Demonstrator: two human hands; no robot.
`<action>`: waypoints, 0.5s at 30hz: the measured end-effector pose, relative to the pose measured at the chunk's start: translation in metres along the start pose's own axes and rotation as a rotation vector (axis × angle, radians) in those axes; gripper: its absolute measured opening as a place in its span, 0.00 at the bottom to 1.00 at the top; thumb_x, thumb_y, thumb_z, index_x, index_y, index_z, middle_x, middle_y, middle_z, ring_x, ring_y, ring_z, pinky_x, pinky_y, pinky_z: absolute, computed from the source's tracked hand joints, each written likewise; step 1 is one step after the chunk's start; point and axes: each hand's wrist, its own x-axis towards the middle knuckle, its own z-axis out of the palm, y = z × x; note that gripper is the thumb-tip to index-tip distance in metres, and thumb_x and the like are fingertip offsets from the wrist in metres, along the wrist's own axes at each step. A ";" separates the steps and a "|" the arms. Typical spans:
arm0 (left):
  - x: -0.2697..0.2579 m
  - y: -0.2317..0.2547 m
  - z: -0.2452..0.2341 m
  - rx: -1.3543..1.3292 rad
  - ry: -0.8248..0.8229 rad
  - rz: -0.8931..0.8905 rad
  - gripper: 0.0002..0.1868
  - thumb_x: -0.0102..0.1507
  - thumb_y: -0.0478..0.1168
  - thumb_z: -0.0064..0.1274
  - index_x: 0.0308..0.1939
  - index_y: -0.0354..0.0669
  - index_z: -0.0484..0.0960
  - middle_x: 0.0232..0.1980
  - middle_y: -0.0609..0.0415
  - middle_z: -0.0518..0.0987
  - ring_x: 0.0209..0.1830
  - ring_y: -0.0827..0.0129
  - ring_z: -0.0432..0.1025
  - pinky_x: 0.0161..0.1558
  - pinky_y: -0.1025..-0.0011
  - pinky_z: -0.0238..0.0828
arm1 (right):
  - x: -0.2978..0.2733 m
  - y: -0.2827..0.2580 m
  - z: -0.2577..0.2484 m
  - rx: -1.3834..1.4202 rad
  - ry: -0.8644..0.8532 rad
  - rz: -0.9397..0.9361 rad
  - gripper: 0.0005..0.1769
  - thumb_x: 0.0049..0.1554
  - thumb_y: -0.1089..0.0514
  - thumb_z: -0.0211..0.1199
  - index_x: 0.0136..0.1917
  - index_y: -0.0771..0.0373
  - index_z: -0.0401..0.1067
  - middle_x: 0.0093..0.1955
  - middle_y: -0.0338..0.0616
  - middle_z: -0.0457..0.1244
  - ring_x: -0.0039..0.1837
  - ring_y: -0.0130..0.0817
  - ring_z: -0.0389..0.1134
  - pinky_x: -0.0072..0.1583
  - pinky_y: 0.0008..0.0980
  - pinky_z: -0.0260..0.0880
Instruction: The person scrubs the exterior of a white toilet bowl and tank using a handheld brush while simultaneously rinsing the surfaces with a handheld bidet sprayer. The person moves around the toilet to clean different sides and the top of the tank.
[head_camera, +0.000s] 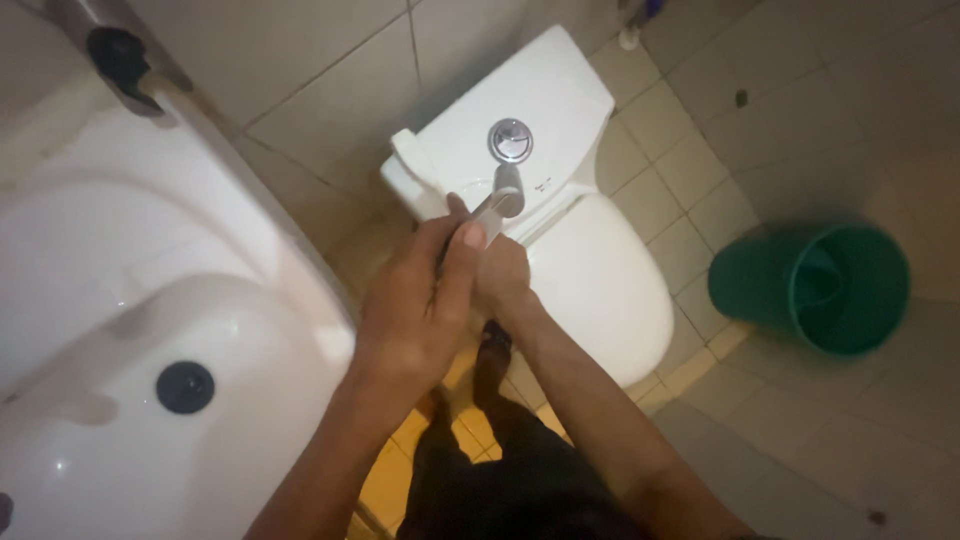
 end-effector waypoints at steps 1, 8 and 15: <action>-0.001 0.000 0.000 -0.007 0.008 0.014 0.31 0.69 0.61 0.38 0.60 0.40 0.79 0.44 0.42 0.85 0.45 0.55 0.82 0.47 0.64 0.75 | 0.000 -0.003 0.000 0.021 0.002 -0.007 0.24 0.63 0.49 0.54 0.72 0.48 0.62 0.36 0.52 0.70 0.39 0.53 0.72 0.43 0.52 0.71; -0.001 0.003 0.001 -0.090 -0.049 -0.046 0.29 0.69 0.59 0.40 0.58 0.39 0.80 0.38 0.46 0.84 0.39 0.61 0.79 0.44 0.66 0.74 | -0.058 -0.005 -0.018 -0.050 -0.058 0.058 0.27 0.64 0.49 0.52 0.76 0.47 0.60 0.36 0.52 0.69 0.37 0.53 0.71 0.42 0.53 0.71; 0.000 0.000 0.004 -0.044 -0.020 0.077 0.31 0.72 0.61 0.39 0.58 0.36 0.81 0.40 0.51 0.82 0.43 0.68 0.76 0.48 0.68 0.72 | -0.095 0.027 -0.046 -0.077 0.000 0.142 0.29 0.64 0.49 0.51 0.77 0.47 0.59 0.31 0.52 0.68 0.32 0.53 0.70 0.37 0.52 0.71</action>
